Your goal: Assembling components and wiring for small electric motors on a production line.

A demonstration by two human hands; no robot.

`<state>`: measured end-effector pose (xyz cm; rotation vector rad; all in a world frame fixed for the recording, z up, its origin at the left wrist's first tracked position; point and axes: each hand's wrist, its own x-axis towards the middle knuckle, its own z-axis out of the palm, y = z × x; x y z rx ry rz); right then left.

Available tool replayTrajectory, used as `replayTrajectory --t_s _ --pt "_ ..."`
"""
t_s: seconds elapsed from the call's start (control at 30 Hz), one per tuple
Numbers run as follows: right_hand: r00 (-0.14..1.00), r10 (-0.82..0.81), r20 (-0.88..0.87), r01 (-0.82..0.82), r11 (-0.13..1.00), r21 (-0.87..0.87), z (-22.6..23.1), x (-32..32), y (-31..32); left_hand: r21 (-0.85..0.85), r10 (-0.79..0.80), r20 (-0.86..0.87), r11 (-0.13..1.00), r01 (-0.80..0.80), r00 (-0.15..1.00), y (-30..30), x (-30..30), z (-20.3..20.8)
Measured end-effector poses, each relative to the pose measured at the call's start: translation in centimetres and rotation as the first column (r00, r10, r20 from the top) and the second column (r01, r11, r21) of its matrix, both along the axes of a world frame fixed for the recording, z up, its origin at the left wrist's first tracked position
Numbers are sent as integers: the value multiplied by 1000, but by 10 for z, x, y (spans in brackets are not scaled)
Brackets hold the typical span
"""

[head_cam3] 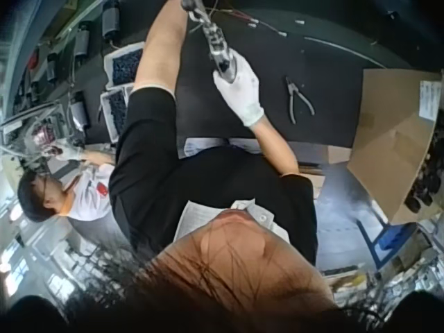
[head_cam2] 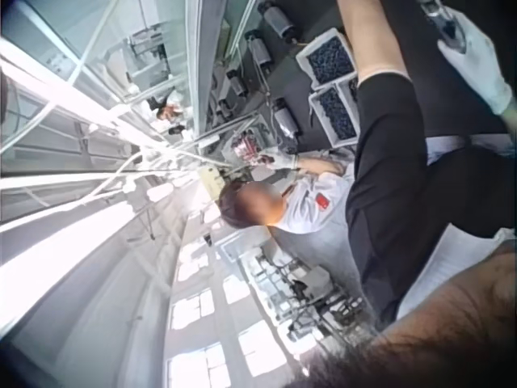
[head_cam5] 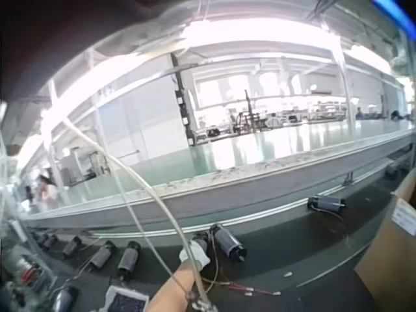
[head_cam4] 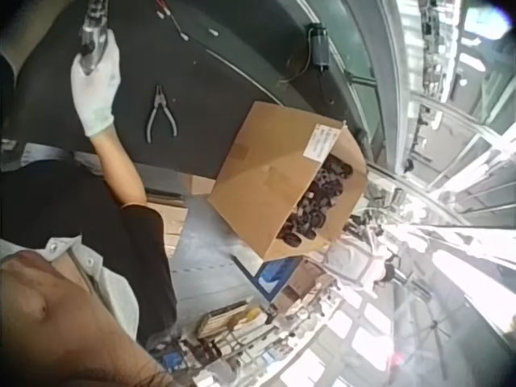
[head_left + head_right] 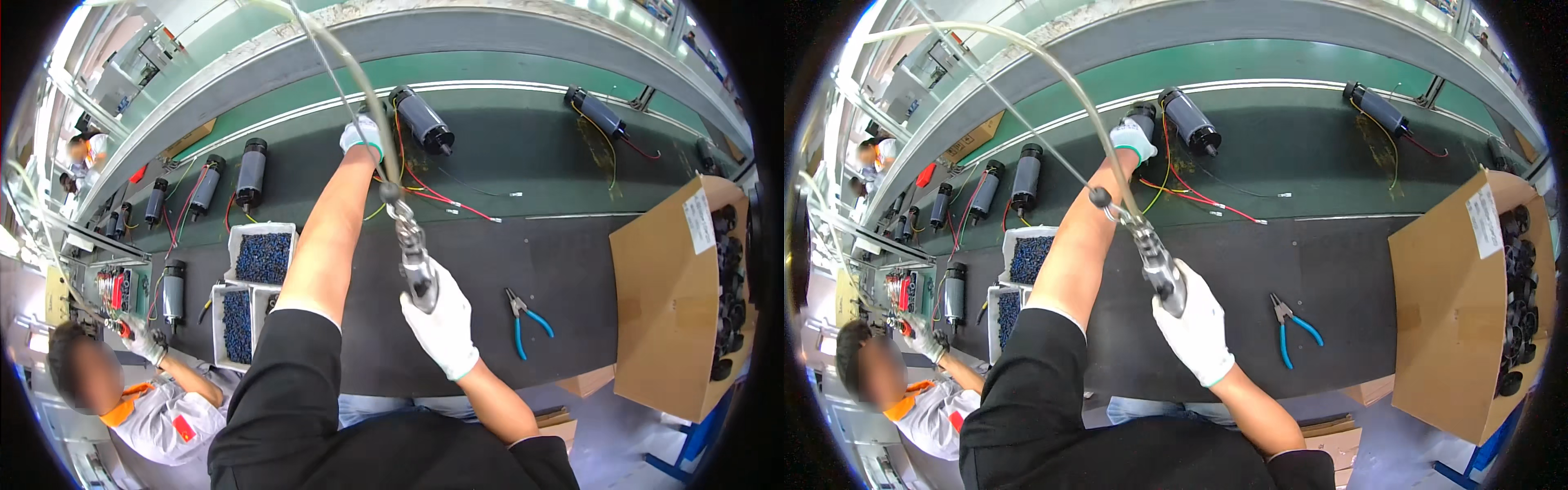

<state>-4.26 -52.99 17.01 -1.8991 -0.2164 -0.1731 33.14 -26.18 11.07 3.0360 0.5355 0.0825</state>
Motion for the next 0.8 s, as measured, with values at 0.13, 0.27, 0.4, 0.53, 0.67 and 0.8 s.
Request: replayTrajectory --t_s 0.13,0.27,0.4,0.53,0.67,0.8 --pt "995 -98 9 97 992 76 1 -4 -30 -123 -382 -339 924 362 860 -104 -104 72" --pt "997 -50 -65 59 988 144 20 -22 -60 -101 -210 -233 976 191 950 -119 -225 54" --pt "992 12 -123 34 930 366 20 -37 -64 -72 -233 -133 972 225 963 -145 -330 50" --pt "991 78 -113 -8 853 522 40 -57 -57 -174 -183 -238 974 144 954 -154 -399 63" --pt "985 123 -124 -17 774 632 44 -75 -48 -246 -163 -247 964 101 955 -150 -436 66" --pt "992 123 -19 -71 685 725 33 -82 -38 -249 -154 -186 963 105 971 -132 -455 66"
